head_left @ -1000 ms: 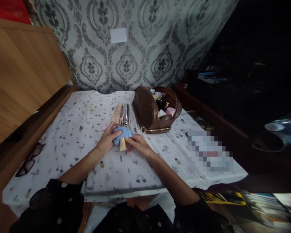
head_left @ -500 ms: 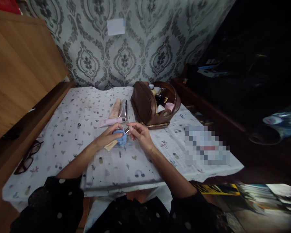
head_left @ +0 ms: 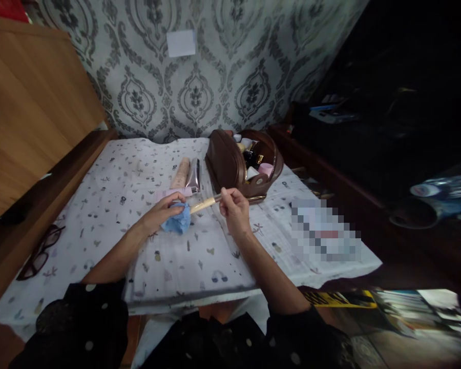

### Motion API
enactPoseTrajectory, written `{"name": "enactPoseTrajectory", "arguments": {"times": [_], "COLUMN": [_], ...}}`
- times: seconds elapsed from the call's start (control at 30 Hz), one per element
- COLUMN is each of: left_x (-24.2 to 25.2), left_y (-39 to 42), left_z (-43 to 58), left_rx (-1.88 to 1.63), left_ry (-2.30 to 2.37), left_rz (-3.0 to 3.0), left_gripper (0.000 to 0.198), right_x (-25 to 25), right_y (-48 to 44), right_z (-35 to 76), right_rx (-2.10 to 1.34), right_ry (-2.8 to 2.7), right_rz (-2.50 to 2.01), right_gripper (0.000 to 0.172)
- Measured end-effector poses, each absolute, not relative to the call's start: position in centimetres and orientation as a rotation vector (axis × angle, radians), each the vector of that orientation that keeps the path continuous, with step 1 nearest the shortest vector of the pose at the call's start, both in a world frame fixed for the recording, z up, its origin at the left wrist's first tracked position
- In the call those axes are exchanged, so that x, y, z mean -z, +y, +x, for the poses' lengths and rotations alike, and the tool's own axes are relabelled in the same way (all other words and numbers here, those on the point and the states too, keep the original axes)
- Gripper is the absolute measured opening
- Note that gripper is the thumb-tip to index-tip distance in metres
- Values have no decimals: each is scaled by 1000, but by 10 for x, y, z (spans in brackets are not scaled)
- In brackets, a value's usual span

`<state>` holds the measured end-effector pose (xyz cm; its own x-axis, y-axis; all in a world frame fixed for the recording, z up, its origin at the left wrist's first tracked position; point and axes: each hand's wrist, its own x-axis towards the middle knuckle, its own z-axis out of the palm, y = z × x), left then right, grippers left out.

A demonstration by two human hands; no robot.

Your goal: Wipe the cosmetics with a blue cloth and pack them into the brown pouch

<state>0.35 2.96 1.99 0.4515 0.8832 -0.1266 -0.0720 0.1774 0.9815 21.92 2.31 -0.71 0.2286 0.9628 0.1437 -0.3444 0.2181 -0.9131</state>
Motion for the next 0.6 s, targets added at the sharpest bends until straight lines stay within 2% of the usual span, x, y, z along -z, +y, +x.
{"name": "enactPoseTrajectory", "arguments": {"times": [0.13,0.4,0.6], "left_x": [-14,-19,-21], "left_y": [27,16,10], "left_z": [7,18,27], "left_rx": [-797,-770,-554], "left_ry": [884,862,860], "left_rz": [1223,1318,1444], "left_gripper": [38,39,39], "right_x": [7,-1,-10], "right_y": [21,17,10], "right_z": [218,218,218], "right_rx": [-1081,-1070,-1077], "right_ry": [-862,-897,-951], "right_rz": [-884,-856,-859], "right_gripper": [52,53,55]}}
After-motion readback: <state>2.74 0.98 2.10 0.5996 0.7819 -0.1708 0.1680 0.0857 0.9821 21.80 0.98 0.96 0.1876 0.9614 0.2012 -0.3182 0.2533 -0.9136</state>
